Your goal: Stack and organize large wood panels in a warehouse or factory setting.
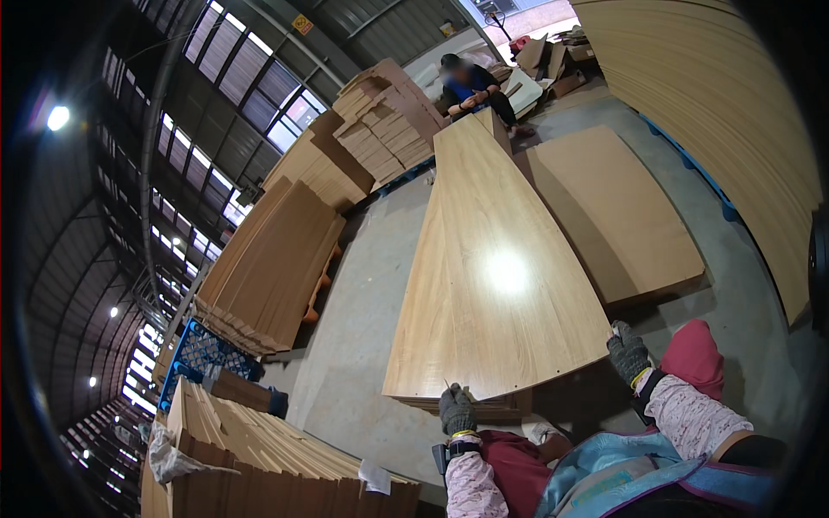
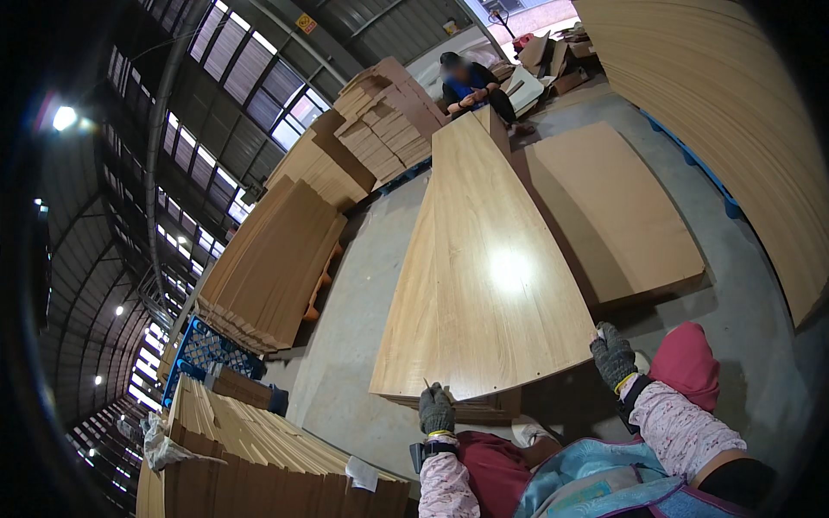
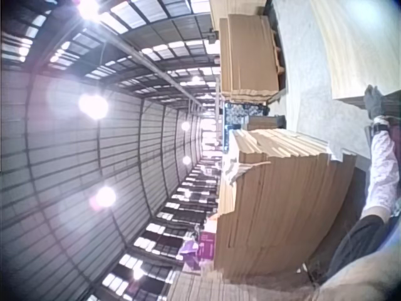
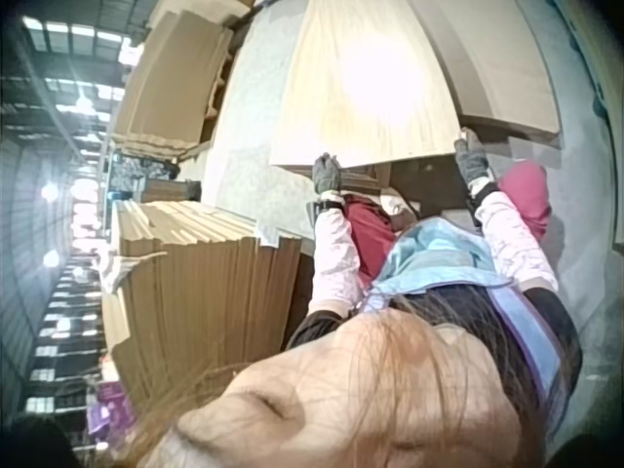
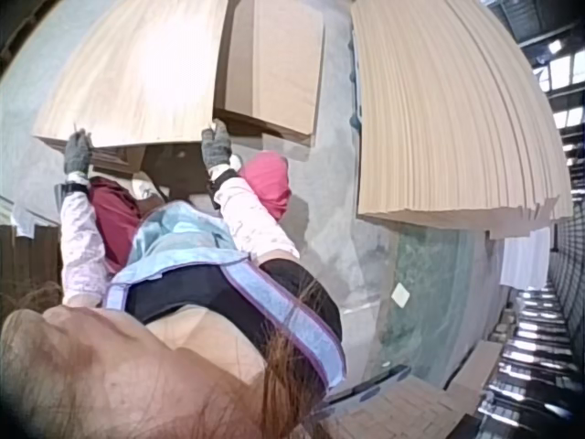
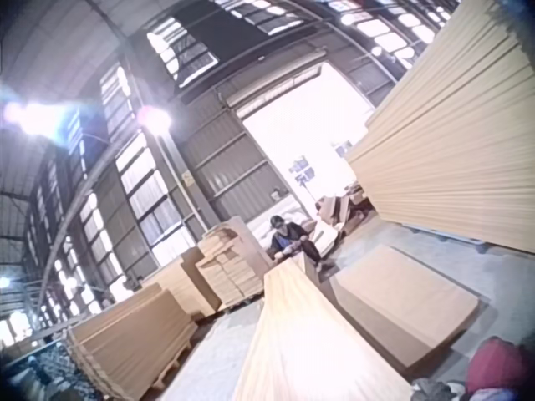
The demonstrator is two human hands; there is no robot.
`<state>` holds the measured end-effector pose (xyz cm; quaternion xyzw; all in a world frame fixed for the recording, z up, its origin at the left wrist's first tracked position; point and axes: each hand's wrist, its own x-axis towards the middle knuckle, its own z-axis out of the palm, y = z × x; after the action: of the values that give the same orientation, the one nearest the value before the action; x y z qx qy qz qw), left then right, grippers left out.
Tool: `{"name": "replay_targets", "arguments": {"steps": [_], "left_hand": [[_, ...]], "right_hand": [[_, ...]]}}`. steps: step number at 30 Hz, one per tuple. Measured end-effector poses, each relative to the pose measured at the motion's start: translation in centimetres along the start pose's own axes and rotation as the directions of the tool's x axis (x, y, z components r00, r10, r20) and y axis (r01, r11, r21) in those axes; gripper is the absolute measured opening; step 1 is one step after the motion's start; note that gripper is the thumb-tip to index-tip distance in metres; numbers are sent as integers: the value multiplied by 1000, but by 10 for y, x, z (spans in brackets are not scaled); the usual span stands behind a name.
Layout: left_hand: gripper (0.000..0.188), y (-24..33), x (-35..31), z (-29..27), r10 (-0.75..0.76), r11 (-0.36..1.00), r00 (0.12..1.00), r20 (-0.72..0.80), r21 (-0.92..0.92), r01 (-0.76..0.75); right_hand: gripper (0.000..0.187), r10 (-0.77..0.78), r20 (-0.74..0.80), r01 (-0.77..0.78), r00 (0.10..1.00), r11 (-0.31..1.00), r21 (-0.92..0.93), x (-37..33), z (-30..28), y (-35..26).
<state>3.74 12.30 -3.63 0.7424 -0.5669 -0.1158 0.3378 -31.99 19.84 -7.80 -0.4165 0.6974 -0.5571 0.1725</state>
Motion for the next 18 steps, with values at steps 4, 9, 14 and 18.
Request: {"name": "replay_targets", "arguments": {"steps": [4,9,14,18], "left_hand": [[43,-13,4,5,-11,999,999,-35,42,12],[38,-8,4,5,-64,998,998,21,-18,64],[40,-7,0,4,80,997,994,-74,0,-80],[41,-8,0,3,36,999,998,-53,18,-35]], "right_hand": [[35,41,36,-40,999,999,-28,-1,-4,-16],[35,9,33,-10,999,1000,5,2,-1,0],[35,35,65,-35,997,999,3,5,-1,2],[35,63,91,-63,994,998,-6,4,-6,-11]]}}
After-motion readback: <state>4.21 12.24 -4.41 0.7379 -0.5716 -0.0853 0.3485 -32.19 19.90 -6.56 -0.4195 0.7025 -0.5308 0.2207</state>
